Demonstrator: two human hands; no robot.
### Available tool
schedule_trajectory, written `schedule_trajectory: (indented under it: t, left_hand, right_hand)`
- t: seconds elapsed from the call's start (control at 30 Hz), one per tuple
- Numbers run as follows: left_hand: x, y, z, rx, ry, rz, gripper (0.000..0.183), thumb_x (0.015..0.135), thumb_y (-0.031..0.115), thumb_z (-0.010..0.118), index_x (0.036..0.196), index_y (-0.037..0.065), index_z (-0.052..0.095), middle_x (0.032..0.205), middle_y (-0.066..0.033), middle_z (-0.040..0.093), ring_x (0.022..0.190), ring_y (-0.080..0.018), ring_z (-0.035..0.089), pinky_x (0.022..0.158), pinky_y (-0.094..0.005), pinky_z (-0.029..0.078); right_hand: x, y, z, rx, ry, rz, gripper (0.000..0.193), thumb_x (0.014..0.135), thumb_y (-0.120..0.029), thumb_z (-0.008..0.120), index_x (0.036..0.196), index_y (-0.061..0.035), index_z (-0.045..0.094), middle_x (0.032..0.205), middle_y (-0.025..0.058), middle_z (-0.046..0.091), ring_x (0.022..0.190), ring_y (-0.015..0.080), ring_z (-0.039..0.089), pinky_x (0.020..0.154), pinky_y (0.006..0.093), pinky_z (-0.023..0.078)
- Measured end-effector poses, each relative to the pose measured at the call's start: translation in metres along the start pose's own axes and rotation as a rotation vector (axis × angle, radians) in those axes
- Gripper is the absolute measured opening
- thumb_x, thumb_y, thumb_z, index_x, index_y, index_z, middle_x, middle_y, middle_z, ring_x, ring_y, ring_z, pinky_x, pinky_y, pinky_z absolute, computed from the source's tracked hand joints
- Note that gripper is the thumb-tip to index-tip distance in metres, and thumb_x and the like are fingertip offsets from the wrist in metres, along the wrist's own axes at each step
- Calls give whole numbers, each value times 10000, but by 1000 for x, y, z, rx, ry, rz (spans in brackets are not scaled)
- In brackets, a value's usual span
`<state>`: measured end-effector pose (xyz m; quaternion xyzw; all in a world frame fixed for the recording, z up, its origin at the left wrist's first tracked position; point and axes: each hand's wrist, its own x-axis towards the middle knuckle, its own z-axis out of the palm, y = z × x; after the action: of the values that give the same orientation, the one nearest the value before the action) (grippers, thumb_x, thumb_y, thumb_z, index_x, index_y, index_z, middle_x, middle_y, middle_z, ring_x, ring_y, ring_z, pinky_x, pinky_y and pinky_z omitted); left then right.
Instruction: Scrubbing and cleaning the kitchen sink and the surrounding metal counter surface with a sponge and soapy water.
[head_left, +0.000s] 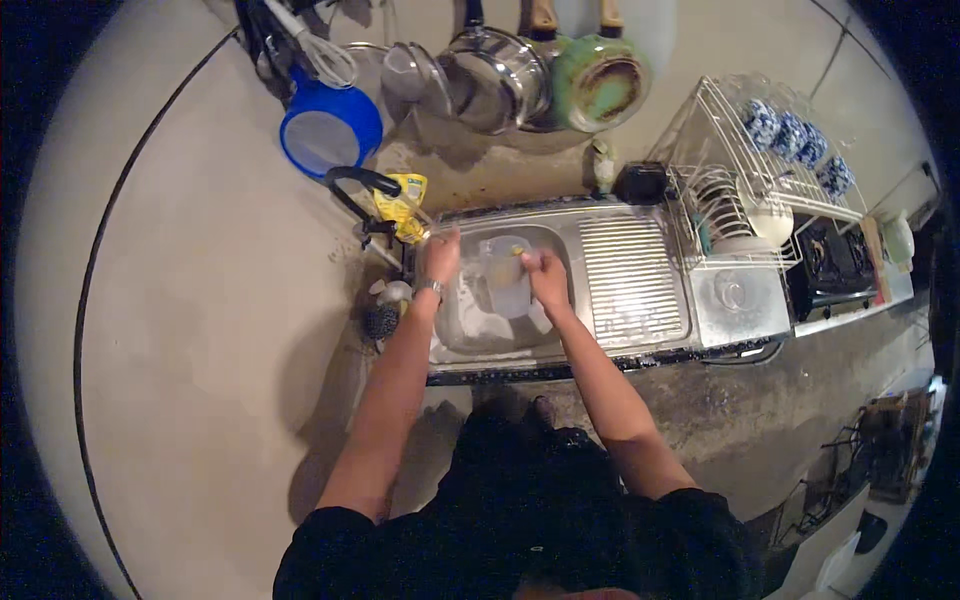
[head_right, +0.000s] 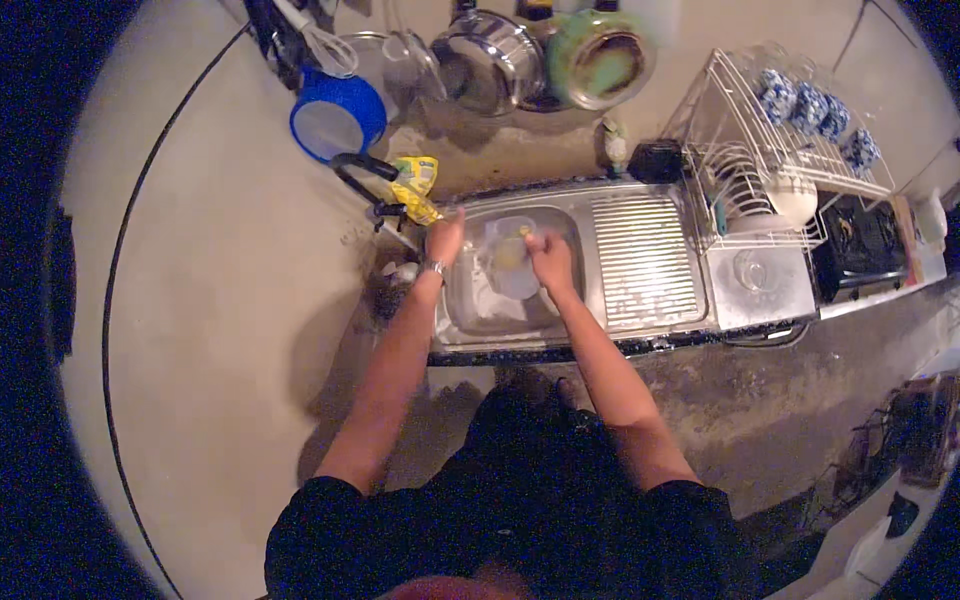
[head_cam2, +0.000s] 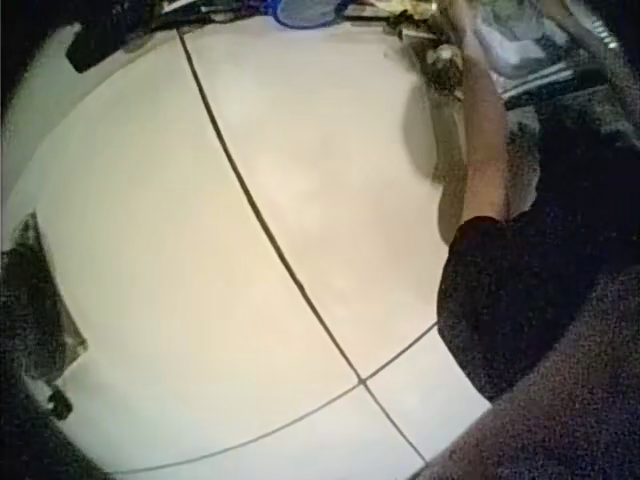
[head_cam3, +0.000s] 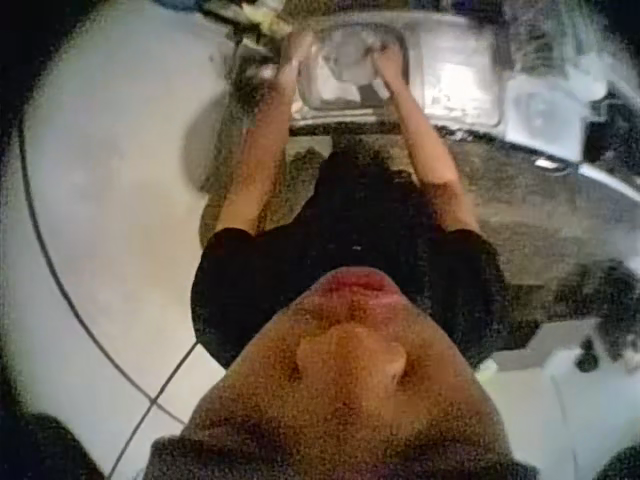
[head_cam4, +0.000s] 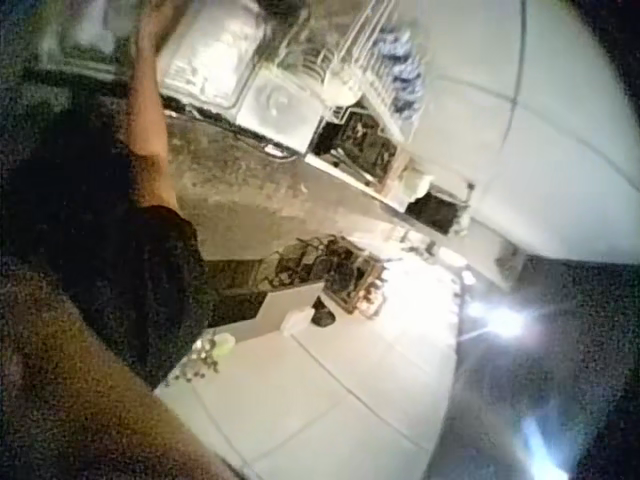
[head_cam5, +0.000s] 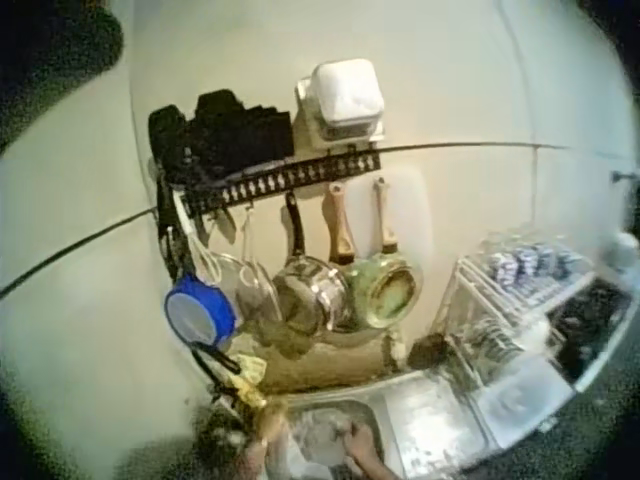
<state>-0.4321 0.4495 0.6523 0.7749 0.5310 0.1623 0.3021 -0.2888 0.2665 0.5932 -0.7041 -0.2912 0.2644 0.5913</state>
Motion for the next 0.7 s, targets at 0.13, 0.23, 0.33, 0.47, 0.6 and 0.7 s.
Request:
schedule_trajectory:
  t: [0.13, 0.23, 0.33, 0.47, 0.6, 0.7]
  left_hand:
    - [-5, -42, -10, -12, 395, 679, 228, 886, 249, 621, 878, 23, 646, 775, -141, 669, 764, -293, 671, 694, -410, 504]
    - [-10, -36, -20, -173, -266, 673, 152, 833, 104, 629, 972, 41, 628, 846, -146, 678, 814, -306, 664, 729, -379, 515]
    - [-3, -8, -30, -53, -468, 688, 133, 812, 97, 624, 924, 25, 632, 848, -169, 685, 787, -314, 668, 720, -394, 523]
    - [4, 13, -12, 282, -597, 704, 149, 777, 131, 646, 854, 7, 672, 901, -207, 695, 798, -327, 678, 736, -423, 530]
    - [-8, 42, 14, 576, -782, 595, 271, 767, 183, 651, 972, 9, 686, 1010, -210, 694, 906, -327, 683, 780, -428, 530]
    - [-9, 42, 28, 686, -806, 517, 288, 799, 217, 612, 969, -5, 684, 1029, -186, 707, 919, -324, 691, 768, -408, 532]
  right_hand:
    - [6, -41, 39, -161, -111, -267, 331, 842, -294, 731, 902, 6, 603, 714, 202, 585, 638, 332, 548, 624, 427, 451]
    - [-3, -75, 49, -170, -212, -319, 324, 811, -254, 757, 909, 10, 598, 711, 200, 582, 626, 341, 536, 613, 424, 447]
    - [-10, -91, 48, -161, -208, -347, 305, 801, -218, 761, 910, 13, 596, 711, 199, 585, 620, 341, 530, 602, 413, 444]
    - [-21, -103, 27, -212, -156, -414, 278, 824, -182, 734, 879, 18, 548, 684, 200, 554, 599, 345, 506, 582, 402, 437]
    - [-32, -108, 6, -251, -122, -477, 316, 839, -204, 730, 853, 19, 507, 663, 185, 497, 578, 326, 472, 551, 395, 413]
    - [-38, -120, -7, -270, -142, -529, 313, 849, -196, 722, 845, 18, 492, 672, 186, 498, 565, 306, 459, 545, 383, 410]
